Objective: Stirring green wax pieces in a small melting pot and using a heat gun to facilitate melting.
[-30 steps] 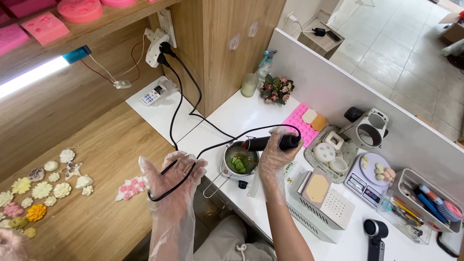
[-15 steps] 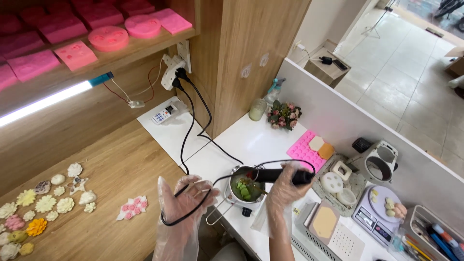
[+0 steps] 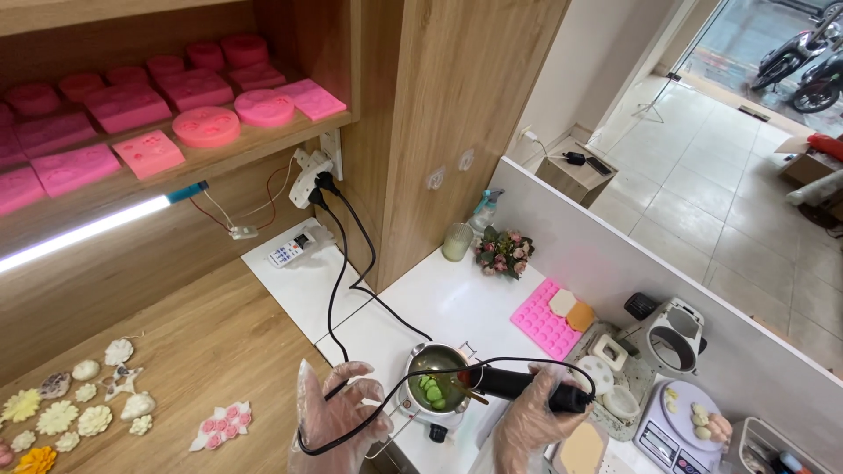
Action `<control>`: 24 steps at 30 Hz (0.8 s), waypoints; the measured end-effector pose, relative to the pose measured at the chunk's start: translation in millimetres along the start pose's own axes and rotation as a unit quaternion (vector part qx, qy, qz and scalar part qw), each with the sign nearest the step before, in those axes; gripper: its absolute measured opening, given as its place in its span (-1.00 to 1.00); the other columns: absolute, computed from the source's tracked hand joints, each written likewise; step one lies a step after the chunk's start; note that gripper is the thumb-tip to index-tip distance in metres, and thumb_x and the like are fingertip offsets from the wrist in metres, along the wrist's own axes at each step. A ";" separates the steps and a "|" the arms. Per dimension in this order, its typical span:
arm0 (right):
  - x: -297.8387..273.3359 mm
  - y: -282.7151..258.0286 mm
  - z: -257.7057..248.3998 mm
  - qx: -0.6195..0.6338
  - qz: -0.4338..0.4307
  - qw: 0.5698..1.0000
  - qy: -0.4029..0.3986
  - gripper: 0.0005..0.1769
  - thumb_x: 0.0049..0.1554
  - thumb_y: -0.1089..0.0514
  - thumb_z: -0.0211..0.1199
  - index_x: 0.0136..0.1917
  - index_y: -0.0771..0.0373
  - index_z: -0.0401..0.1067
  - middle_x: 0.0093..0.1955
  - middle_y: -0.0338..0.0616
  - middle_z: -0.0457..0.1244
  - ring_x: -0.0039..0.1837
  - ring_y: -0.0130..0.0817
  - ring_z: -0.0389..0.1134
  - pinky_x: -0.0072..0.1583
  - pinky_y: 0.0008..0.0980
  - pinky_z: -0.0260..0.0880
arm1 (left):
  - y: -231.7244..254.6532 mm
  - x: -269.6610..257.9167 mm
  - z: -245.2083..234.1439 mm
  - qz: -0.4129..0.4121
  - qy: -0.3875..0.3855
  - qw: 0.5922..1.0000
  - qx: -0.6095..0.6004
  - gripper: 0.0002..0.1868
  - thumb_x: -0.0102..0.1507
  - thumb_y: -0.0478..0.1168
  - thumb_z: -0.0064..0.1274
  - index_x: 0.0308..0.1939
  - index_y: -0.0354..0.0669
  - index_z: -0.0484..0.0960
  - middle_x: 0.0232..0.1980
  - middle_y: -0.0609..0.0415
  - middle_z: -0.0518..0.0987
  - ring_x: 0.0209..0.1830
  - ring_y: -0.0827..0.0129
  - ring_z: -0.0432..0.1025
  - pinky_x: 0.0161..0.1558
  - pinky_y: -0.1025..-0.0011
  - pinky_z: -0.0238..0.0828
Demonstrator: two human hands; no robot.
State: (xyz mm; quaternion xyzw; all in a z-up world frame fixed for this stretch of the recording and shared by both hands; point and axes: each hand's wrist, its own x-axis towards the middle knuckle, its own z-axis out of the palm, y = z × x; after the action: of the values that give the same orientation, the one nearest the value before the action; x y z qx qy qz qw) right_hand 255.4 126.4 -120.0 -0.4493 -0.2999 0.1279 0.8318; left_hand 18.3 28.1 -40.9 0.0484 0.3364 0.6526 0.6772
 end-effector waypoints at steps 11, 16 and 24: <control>2.4 28.0 -13.2 0.038 -0.001 0.999 -0.026 -0.64 0.39 0.26 0.35 0.22 0.35 0.16 0.03 -0.01 0.29 -0.01 -0.31 0.39 0.11 -0.34 0.51 | 7.9 -22.2 21.7 -0.080 0.046 0.994 -0.061 -0.26 0.29 0.47 -0.31 -0.03 -0.15 0.48 -0.31 -0.01 0.53 -0.40 0.08 0.53 -0.31 0.25 0.54; -2.8 28.9 -12.7 0.040 -0.029 0.998 -0.030 -0.65 0.42 0.29 0.35 0.23 0.37 0.17 0.06 -0.01 0.29 0.02 -0.31 0.40 0.15 -0.34 0.53 | 13.1 -27.5 16.2 -0.052 0.002 0.997 -0.063 -0.29 0.28 0.42 -0.31 -0.01 -0.16 0.48 -0.33 0.01 0.55 -0.46 0.19 0.51 -0.38 0.35 0.48; -4.0 28.7 -14.5 0.003 -0.026 1.000 -0.010 -0.54 0.32 0.28 0.41 0.28 0.34 0.16 0.08 0.02 0.31 0.00 -0.28 0.42 0.08 -0.31 0.56 | 12.6 -36.9 16.0 -0.053 -0.083 0.984 -0.150 -0.30 0.32 0.37 -0.27 -0.02 -0.26 0.44 -0.49 0.07 0.40 -0.67 0.43 0.25 -0.59 0.49 0.16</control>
State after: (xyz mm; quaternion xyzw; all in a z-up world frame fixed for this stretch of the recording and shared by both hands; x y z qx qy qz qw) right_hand 262.8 130.9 -151.3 -0.4373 -0.3195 0.1120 0.8332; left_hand 18.7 2.1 -7.7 -0.0176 0.1793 0.6529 0.7357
